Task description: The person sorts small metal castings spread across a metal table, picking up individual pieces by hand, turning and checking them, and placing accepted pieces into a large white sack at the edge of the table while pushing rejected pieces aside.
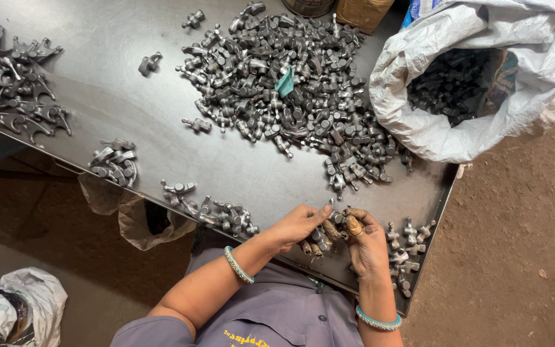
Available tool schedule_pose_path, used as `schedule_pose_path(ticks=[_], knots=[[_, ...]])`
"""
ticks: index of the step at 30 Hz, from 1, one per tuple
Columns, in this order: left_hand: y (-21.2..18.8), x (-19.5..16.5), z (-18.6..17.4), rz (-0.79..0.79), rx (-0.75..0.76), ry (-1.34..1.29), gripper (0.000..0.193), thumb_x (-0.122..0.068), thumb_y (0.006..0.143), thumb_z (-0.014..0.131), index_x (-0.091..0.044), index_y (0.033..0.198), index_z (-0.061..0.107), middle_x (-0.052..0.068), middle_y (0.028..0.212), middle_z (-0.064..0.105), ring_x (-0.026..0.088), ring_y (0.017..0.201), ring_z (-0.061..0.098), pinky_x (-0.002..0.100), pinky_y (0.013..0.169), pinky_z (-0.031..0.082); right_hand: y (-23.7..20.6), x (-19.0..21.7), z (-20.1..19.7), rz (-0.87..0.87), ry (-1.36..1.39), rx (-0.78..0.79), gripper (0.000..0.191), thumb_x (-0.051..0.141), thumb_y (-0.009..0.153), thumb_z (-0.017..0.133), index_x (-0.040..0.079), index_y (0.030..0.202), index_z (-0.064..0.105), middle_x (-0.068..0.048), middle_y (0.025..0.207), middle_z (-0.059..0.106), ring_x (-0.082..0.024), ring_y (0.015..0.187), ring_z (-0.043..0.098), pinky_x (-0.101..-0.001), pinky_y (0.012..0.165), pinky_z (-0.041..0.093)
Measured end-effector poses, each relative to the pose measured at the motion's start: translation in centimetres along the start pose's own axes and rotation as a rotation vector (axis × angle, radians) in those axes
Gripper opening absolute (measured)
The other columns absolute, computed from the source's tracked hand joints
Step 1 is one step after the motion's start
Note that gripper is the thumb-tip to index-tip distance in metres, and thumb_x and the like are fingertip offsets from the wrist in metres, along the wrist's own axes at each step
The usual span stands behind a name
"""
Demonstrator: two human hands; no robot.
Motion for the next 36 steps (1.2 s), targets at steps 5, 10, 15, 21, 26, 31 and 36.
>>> schedule_pose_path(ticks=[5, 10, 15, 21, 26, 31, 36], knots=[[0.0, 0.0, -0.2, 0.002, -0.001, 0.013, 0.064, -0.062, 0.093, 0.060, 0.002, 0.094, 0.070, 0.010, 0.070, 0.070, 0.013, 0.055, 0.068, 0.027, 0.047, 0.056, -0.5, 0.6, 0.4, -0.081, -0.041, 0.042, 0.023, -0.005, 0.087, 0.074, -0.002, 0.108, 0.067, -0.012, 0.102, 0.074, -0.019, 0.093, 0.072, -0.0303, 0.086, 0.059], [-0.2, -0.3, -0.1, 0.032, 0.011, 0.021, 0.063, -0.060, 0.095, 0.060, 0.002, 0.096, 0.071, 0.008, 0.070, 0.069, 0.013, 0.056, 0.067, 0.026, 0.047, 0.054, -0.8, 1.2, 1.4, -0.119, -0.071, 0.079, 0.023, -0.007, 0.088, 0.074, -0.005, 0.109, 0.066, -0.014, 0.104, 0.073, -0.020, 0.095, 0.072, -0.0303, 0.088, 0.058], [-0.7, -2.0, 0.3, -0.036, -0.022, -0.056, 0.065, -0.062, 0.099, 0.051, 0.000, 0.096, 0.070, 0.011, 0.073, 0.072, 0.017, 0.059, 0.068, 0.028, 0.051, 0.057, -2.6, 2.3, 4.1, -0.332, -0.198, 0.098, 0.022, -0.009, 0.087, 0.072, -0.005, 0.108, 0.067, -0.015, 0.110, 0.073, -0.021, 0.102, 0.071, -0.0314, 0.094, 0.059], [-0.9, -3.7, -1.2, -0.134, -0.122, -0.462, 0.055, -0.058, 0.093, 0.061, -0.005, 0.094, 0.076, 0.011, 0.088, 0.078, 0.019, 0.073, 0.072, 0.028, 0.057, 0.058, -4.1, 5.0, 8.0, -0.475, -0.764, -0.041, 0.032, 0.007, 0.082, 0.082, -0.004, 0.109, 0.068, -0.014, 0.107, 0.073, -0.023, 0.095, 0.069, -0.0330, 0.089, 0.058], [-0.4, -4.2, -4.4, -0.042, -0.249, -0.625, 0.038, -0.048, 0.089, 0.074, -0.011, 0.088, 0.072, 0.009, 0.088, 0.077, 0.017, 0.074, 0.072, 0.030, 0.061, 0.058, -3.5, 3.3, 11.0, -0.813, -1.644, -0.257, 0.071, 0.029, 0.058, 0.094, -0.006, 0.110, 0.061, -0.019, 0.096, 0.066, -0.034, 0.087, 0.061, -0.0429, 0.076, 0.051], [-0.5, -4.5, -5.3, 0.001, -0.289, -0.643, 0.033, -0.045, 0.089, 0.078, -0.013, 0.088, 0.072, 0.006, 0.085, 0.075, 0.015, 0.072, 0.071, 0.029, 0.059, 0.056, -1.7, 1.1, 7.8, -0.465, -1.310, -0.271, 0.055, 0.021, 0.071, 0.091, 0.002, 0.112, 0.060, -0.008, 0.094, 0.069, -0.020, 0.082, 0.065, -0.0353, 0.074, 0.055], [-0.7, -4.8, -4.6, -0.042, -0.255, -0.595, 0.034, -0.047, 0.087, 0.076, -0.013, 0.085, 0.072, 0.007, 0.083, 0.077, 0.014, 0.068, 0.069, 0.026, 0.052, 0.052, -0.1, 0.7, 2.4, -0.319, -0.479, -0.010, 0.046, 0.005, 0.077, 0.088, 0.000, 0.112, 0.058, -0.005, 0.098, 0.066, -0.013, 0.085, 0.062, -0.0264, 0.077, 0.055]])
Point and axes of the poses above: each hand's wrist, its own y-axis towards the middle knuckle, its own z-axis out of the palm, x = y × z, the point moved 2 cm from there along y, towards the middle knuckle
